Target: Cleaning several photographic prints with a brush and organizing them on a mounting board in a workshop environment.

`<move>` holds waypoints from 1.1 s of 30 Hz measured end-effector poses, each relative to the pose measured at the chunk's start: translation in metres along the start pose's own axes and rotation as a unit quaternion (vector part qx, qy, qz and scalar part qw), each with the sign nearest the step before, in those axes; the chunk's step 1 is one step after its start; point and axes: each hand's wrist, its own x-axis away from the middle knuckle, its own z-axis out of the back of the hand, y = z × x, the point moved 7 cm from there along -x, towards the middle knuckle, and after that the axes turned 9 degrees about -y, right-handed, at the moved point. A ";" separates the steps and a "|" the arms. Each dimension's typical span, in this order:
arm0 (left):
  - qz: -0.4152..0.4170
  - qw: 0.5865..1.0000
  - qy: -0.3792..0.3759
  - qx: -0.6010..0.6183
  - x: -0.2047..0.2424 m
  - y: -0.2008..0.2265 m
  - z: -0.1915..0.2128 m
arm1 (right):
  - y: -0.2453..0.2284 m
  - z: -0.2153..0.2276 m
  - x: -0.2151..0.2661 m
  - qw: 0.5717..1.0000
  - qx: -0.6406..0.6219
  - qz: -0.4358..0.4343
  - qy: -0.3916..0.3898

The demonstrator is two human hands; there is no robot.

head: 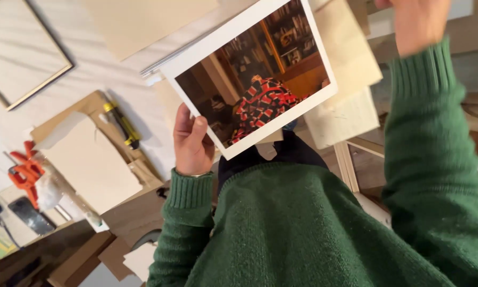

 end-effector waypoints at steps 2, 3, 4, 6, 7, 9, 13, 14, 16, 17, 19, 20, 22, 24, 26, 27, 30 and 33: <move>0.009 1.000 -0.022 0.012 -0.001 -0.022 -0.021 | -0.027 0.031 0.044 1.000 0.007 0.016 0.024; 0.014 0.999 -0.036 0.025 0.000 -0.033 -0.032 | -0.042 0.041 0.064 0.999 0.011 0.023 0.036; 0.019 0.999 -0.043 0.024 0.000 -0.040 -0.045 | -0.048 0.058 0.090 0.999 0.013 0.024 0.044; 0.037 0.998 -0.047 0.009 0.001 -0.055 -0.068 | -0.061 0.088 0.141 0.990 0.128 0.016 0.055; 0.037 0.998 -0.054 0.008 0.001 -0.061 -0.075 | -0.073 0.096 0.156 0.990 0.129 0.020 0.061; 0.060 0.995 -0.076 -0.032 0.005 -0.076 -0.089 | -0.107 0.100 0.187 0.959 0.267 0.084 0.035; 0.078 0.991 -0.080 -0.079 0.016 -0.103 -0.110 | -0.112 0.139 0.251 0.928 0.340 0.096 0.119; 0.074 0.989 -0.086 -0.091 0.018 -0.109 -0.113 | -0.115 0.145 0.262 0.931 0.311 0.094 0.165; 0.069 0.988 -0.094 -0.101 0.024 -0.122 -0.119 | -0.136 0.137 0.266 0.930 0.285 0.092 0.211; 0.059 0.985 -0.101 -0.123 0.028 -0.126 -0.121 | -0.153 0.120 0.259 0.945 0.222 0.123 0.206; 0.049 0.982 -0.108 -0.146 0.034 -0.133 -0.126 | -0.179 0.085 0.247 0.955 0.156 0.154 0.201; 0.049 0.983 -0.102 -0.143 0.036 -0.136 -0.128 | -0.187 0.061 0.238 0.970 0.065 0.183 0.146; 0.049 0.984 -0.096 -0.143 0.041 -0.137 -0.129 | -0.193 0.024 0.231 0.973 -0.030 0.211 0.092; 0.059 0.967 -0.092 -0.229 0.043 -0.134 -0.127 | -0.173 -0.014 0.225 0.991 -0.074 0.114 -0.010; 0.056 0.967 -0.113 -0.221 0.040 -0.124 -0.138 | -0.168 -0.022 0.218 0.990 -0.081 0.113 -0.022; 0.052 0.968 -0.127 -0.212 0.042 -0.118 -0.143 | -0.166 -0.029 0.215 0.989 -0.090 0.109 -0.039; 0.081 0.979 -0.109 -0.149 0.041 -0.110 -0.123 | -0.165 0.008 0.217 0.991 -0.009 0.121 0.056; 0.048 0.970 -0.124 -0.203 0.040 -0.095 -0.120 | -0.141 0.092 0.227 0.952 0.167 0.115 0.228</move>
